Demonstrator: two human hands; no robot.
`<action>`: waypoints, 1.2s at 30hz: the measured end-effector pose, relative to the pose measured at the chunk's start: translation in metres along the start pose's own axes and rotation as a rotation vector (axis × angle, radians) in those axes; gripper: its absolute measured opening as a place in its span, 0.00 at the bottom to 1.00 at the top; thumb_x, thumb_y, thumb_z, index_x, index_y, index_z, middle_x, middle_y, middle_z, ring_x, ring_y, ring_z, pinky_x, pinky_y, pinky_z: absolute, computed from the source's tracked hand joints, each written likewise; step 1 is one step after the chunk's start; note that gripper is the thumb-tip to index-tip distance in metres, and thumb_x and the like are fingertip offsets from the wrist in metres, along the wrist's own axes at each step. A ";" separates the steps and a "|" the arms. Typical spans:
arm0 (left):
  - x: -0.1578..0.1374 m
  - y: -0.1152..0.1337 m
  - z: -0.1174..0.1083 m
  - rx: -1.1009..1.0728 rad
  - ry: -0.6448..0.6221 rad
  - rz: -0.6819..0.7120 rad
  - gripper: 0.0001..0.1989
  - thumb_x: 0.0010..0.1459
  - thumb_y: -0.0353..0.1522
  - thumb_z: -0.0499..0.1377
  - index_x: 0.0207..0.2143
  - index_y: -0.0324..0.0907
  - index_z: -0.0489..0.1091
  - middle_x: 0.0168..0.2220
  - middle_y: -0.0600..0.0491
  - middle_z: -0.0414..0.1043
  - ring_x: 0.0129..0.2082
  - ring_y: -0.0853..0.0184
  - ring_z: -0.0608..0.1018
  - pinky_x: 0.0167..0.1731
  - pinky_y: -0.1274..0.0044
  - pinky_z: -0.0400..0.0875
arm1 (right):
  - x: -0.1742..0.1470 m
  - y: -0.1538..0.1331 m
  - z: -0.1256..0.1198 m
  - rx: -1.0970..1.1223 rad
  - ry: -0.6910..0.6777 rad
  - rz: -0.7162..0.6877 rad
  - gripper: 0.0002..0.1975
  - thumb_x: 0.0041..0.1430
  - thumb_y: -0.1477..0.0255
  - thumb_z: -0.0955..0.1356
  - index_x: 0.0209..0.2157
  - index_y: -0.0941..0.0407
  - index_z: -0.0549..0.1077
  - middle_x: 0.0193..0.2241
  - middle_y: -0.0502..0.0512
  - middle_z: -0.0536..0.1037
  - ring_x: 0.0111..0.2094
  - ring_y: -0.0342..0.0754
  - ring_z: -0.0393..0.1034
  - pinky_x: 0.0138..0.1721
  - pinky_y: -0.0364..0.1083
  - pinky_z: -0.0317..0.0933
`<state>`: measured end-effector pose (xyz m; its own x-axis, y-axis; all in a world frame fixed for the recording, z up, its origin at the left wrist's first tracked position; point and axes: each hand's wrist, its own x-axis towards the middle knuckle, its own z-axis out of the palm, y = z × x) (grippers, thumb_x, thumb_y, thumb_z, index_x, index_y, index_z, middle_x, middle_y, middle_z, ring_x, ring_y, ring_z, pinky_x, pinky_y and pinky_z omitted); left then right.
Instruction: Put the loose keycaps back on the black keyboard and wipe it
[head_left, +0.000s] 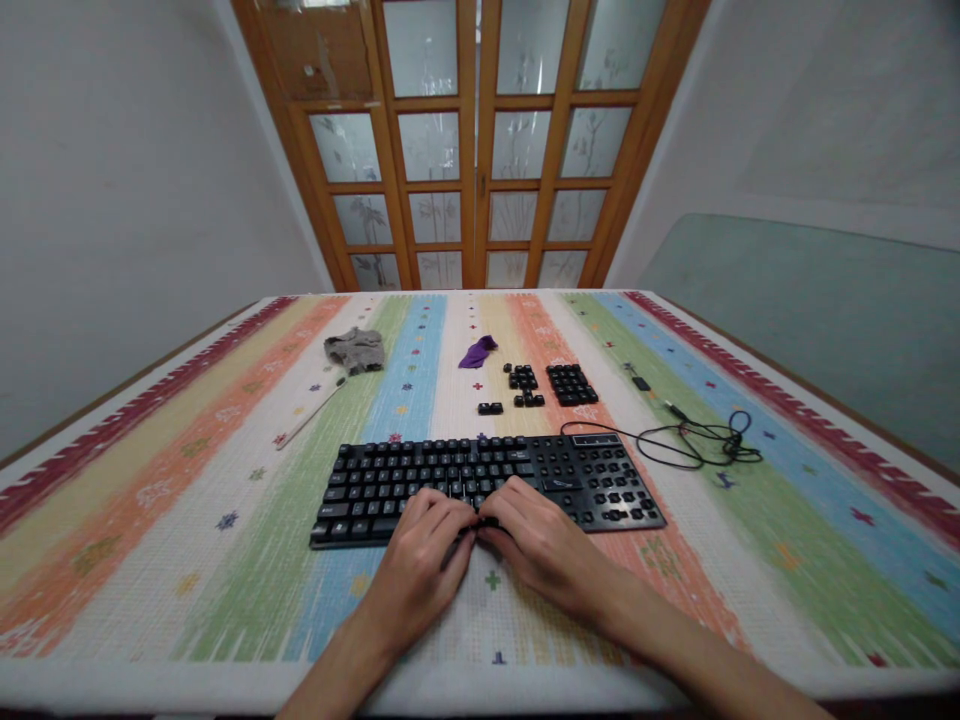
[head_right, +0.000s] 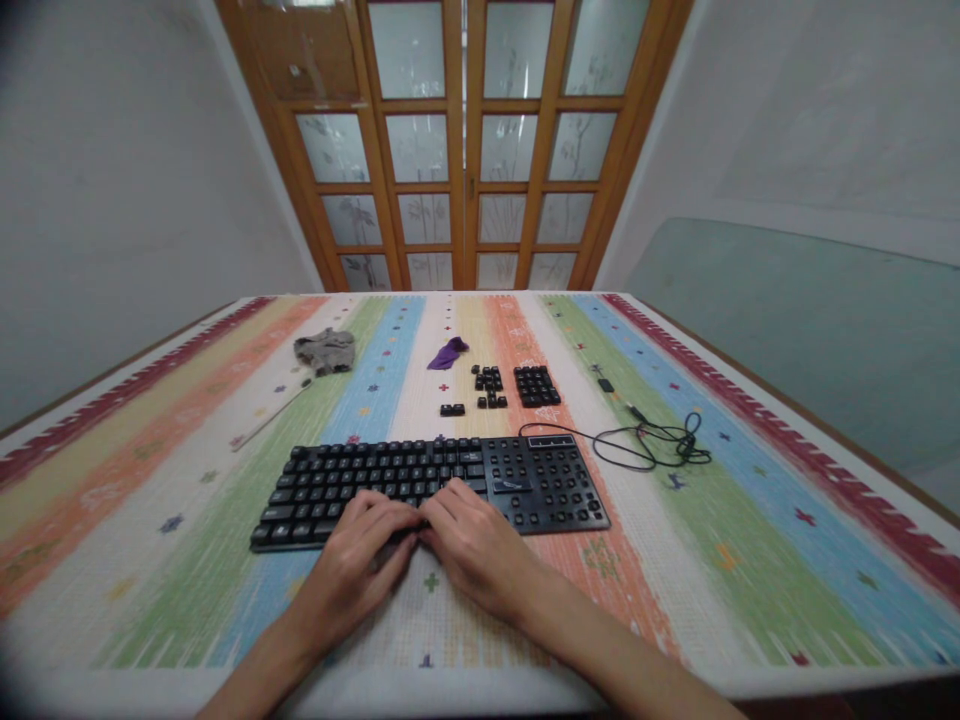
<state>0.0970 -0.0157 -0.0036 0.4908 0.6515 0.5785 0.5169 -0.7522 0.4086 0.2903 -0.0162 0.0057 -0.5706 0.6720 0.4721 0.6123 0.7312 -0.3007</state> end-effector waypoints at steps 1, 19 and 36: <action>0.000 0.000 0.001 -0.001 0.002 0.005 0.09 0.63 0.24 0.55 0.44 0.40 0.71 0.39 0.48 0.75 0.39 0.62 0.72 0.40 0.69 0.71 | 0.000 0.000 -0.001 0.006 0.000 0.002 0.04 0.66 0.79 0.64 0.35 0.58 0.67 0.33 0.55 0.72 0.36 0.49 0.64 0.35 0.47 0.62; 0.000 0.001 0.001 -0.045 -0.001 -0.002 0.08 0.63 0.24 0.56 0.44 0.40 0.69 0.39 0.49 0.74 0.40 0.63 0.71 0.41 0.70 0.70 | -0.004 0.001 0.000 0.085 0.028 0.046 0.04 0.64 0.80 0.66 0.40 0.59 0.69 0.35 0.56 0.73 0.38 0.50 0.66 0.36 0.48 0.64; -0.003 0.005 -0.005 -0.134 -0.018 -0.005 0.05 0.60 0.22 0.58 0.36 0.40 0.66 0.34 0.51 0.71 0.37 0.64 0.68 0.38 0.73 0.66 | -0.008 0.003 -0.008 0.127 0.004 -0.038 0.10 0.62 0.80 0.68 0.45 0.58 0.69 0.35 0.56 0.74 0.38 0.50 0.67 0.36 0.46 0.64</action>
<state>0.0949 -0.0213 0.0000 0.5015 0.6562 0.5638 0.4219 -0.7544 0.5028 0.3011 -0.0203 0.0078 -0.5901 0.6430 0.4882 0.5157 0.7655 -0.3848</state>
